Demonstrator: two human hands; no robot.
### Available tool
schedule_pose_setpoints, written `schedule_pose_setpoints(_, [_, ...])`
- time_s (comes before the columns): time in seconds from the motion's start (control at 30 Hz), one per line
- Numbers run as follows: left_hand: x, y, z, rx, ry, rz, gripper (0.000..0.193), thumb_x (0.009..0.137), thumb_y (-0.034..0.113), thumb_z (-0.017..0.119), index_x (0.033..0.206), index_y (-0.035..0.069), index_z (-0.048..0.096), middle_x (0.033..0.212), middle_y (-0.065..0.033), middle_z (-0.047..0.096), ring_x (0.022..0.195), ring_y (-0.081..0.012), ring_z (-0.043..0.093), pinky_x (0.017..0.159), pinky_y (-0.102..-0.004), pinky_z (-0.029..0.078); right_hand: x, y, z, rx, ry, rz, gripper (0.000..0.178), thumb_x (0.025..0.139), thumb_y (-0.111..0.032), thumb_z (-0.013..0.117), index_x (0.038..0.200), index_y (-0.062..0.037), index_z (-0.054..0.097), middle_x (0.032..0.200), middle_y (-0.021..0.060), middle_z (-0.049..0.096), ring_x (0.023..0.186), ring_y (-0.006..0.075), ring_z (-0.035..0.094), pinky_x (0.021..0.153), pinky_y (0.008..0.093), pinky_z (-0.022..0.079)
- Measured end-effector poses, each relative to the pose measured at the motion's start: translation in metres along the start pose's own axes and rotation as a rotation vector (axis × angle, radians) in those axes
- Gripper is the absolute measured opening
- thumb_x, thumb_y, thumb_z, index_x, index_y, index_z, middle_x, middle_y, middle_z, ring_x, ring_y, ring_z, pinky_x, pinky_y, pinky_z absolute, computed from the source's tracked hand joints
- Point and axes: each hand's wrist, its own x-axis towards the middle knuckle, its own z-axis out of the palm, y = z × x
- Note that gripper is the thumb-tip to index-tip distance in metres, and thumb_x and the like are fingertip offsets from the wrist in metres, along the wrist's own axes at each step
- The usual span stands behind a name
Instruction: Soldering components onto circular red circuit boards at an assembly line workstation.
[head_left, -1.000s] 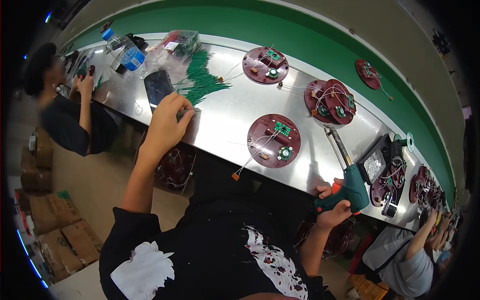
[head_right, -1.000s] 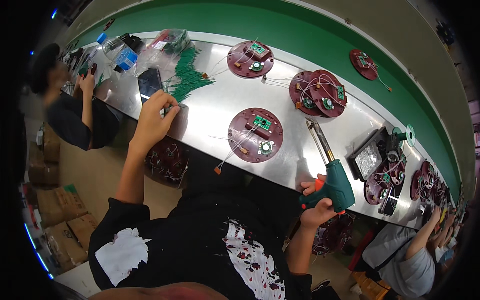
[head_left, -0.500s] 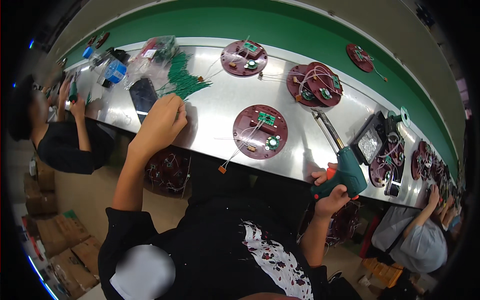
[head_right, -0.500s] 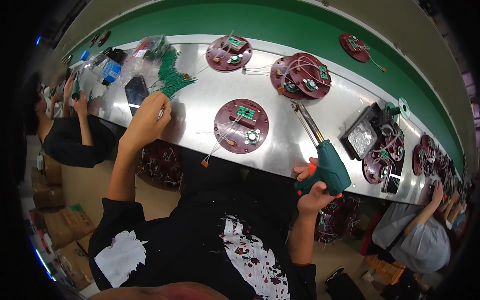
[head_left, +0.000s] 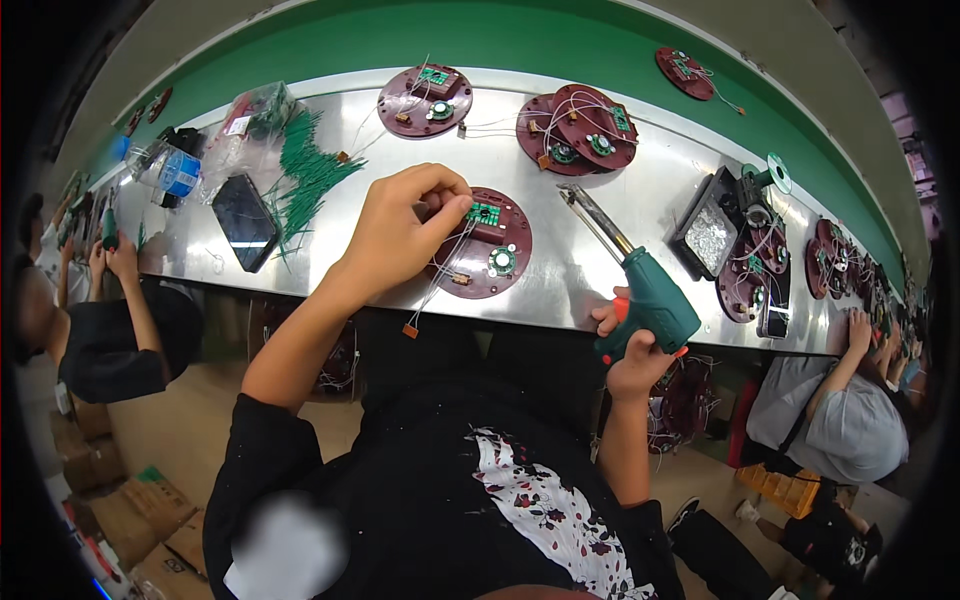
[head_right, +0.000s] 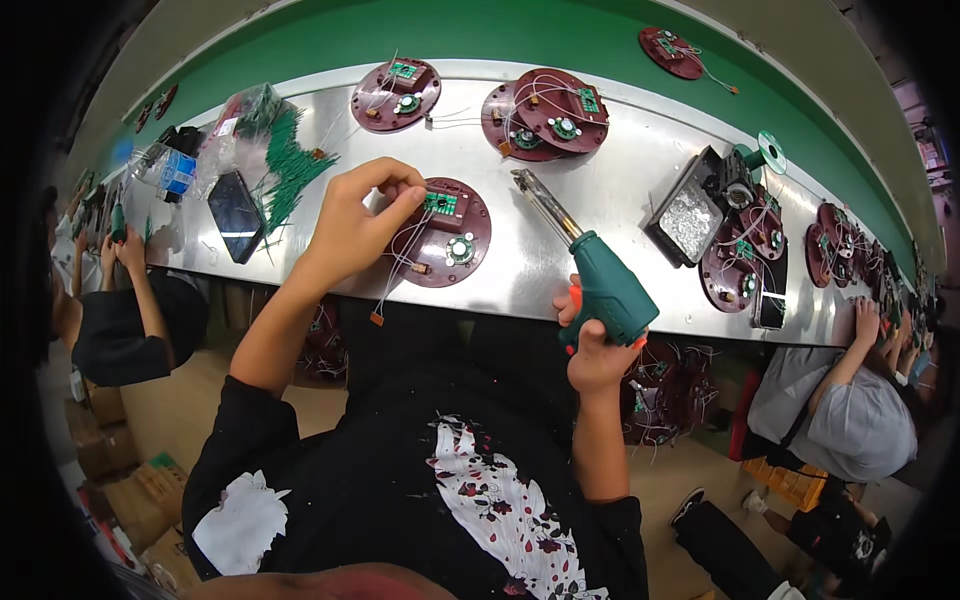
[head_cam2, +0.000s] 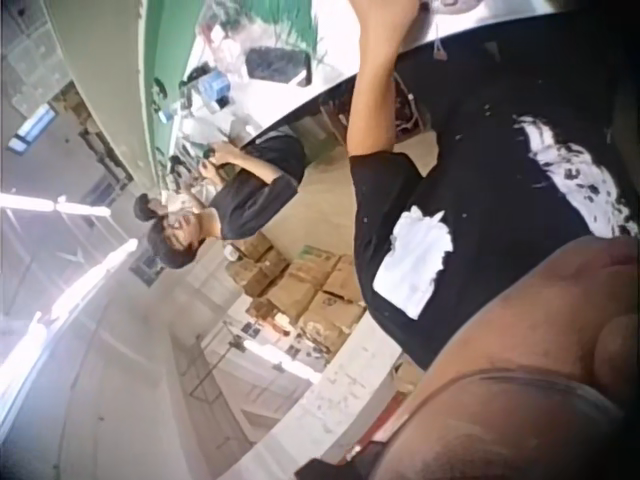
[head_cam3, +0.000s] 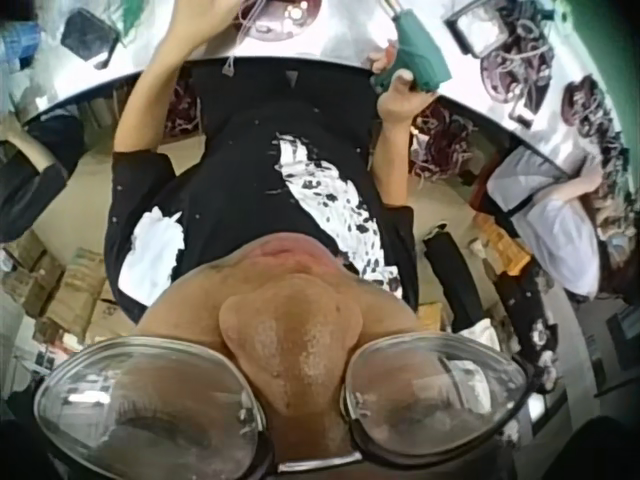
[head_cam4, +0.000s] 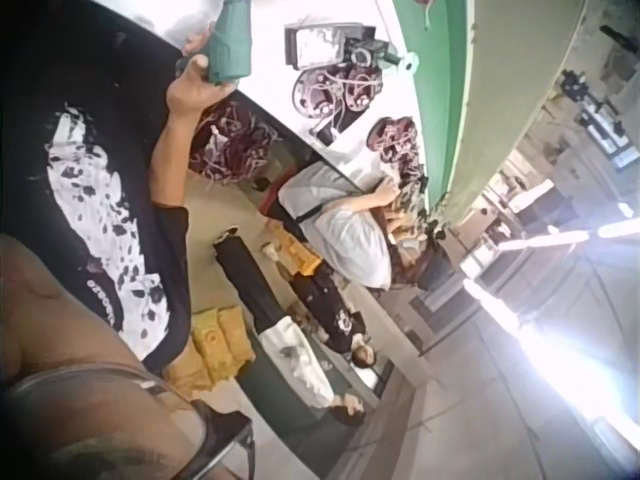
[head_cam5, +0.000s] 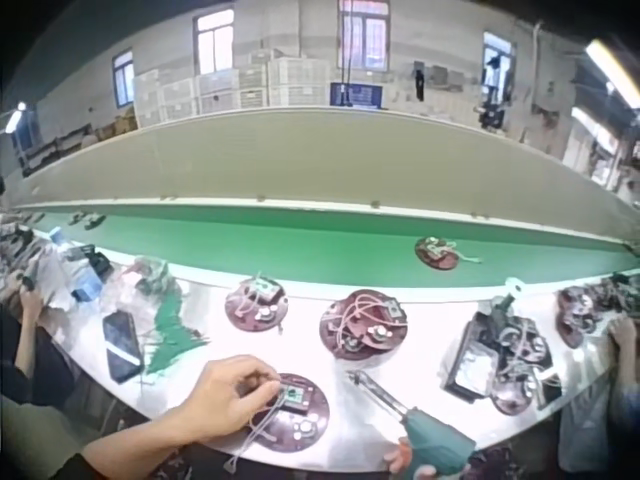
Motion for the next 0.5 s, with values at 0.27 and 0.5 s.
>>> schedule_pose_setpoints(0.27, [0.004,-0.003,0.014,0.373,-0.062,0.154,0.009,0.087,0.005,0.071,0.094,0.002,0.066,0.086,-0.0086,0.064,0.084,-0.0255,0.062,0.078,-0.0332,0.05,0.003,-0.005,0.005,0.038,0.053,-0.004,0.078,0.096,-0.062,0.061,0.119,0.0117,0.061,0.083,0.0115,0.066,0.068,0.017,0.063,0.073,0.0357,0.058])
schedule_pose_setpoints(0.5, [-0.004,0.004,0.033,0.301,0.023,0.244,0.013,0.084,0.005,0.073,0.093,0.003,0.064,0.103,-0.0105,0.063,0.092,-0.0299,0.061,0.079,-0.0391,0.051,-0.001,-0.015,-0.004,-0.019,-0.068,0.041,0.079,0.096,-0.065,0.059,0.121,0.0098,0.061,0.097,0.0134,0.069,0.071,0.0174,0.064,0.066,0.0314,0.055])
